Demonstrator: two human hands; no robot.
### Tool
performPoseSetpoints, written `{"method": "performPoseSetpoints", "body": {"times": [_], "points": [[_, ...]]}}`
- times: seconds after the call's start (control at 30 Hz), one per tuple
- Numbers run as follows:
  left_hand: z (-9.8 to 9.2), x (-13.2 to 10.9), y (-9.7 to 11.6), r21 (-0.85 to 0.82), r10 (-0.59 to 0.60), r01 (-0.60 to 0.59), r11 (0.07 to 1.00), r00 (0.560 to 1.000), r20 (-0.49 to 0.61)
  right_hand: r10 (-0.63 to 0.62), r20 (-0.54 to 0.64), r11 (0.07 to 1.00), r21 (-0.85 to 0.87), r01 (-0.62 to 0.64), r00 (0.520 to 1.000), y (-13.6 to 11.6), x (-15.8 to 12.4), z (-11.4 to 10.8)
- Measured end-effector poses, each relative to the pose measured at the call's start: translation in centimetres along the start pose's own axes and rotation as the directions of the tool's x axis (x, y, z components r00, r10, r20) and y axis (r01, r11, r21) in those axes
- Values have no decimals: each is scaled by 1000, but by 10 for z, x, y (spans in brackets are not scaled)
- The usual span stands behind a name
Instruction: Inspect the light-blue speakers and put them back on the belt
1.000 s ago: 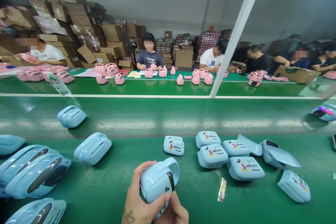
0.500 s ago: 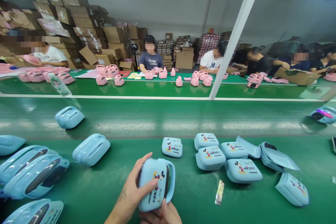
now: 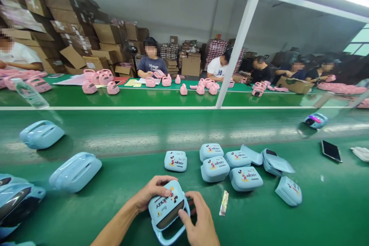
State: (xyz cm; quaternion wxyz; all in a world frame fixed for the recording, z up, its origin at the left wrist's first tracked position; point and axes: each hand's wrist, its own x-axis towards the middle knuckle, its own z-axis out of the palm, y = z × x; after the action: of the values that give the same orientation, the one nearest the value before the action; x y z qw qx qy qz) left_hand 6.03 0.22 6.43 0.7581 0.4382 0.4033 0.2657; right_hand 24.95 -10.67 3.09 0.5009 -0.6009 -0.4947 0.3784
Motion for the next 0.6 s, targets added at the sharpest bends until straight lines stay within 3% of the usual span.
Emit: {"method": "performPoseSetpoints", "body": {"times": [0.1, 0.17, 0.3, 0.37, 0.43, 0.5, 0.57, 0.6], "points": [[5, 4, -3, 141, 117, -106, 984, 991, -69, 56, -6, 996, -66, -56, 998, 13, -10, 6], [7, 4, -5, 224, 172, -144, 964, 979, -111, 31, 28, 985, -171, -26, 999, 15, -14, 2], [8, 5, -10, 319, 180, -132, 939, 975, -128, -229, 64, 898, -372, 236, 971, -15, 6, -6], [6, 7, -16, 343, 178, -119, 932, 973, -147, -379, 177, 802, -426, 418, 908, -37, 25, 4], [2, 10, -24, 359, 192, -109, 927, 959, -206, -492, 350, 663, -443, 603, 797, -51, 41, 23], [-1, 11, -33, 371, 214, -96, 924, 932, -292, -557, 439, 558, -431, 709, 705, -52, 53, 42], [-3, 10, -41, 376, 230, -86, 922, 905, -357, -589, 426, 568, -386, 727, 687, -40, 59, 53], [-4, 9, -45, 378, 232, -81, 922, 897, -375, -578, 407, 626, -334, 704, 707, -31, 61, 55]]}}
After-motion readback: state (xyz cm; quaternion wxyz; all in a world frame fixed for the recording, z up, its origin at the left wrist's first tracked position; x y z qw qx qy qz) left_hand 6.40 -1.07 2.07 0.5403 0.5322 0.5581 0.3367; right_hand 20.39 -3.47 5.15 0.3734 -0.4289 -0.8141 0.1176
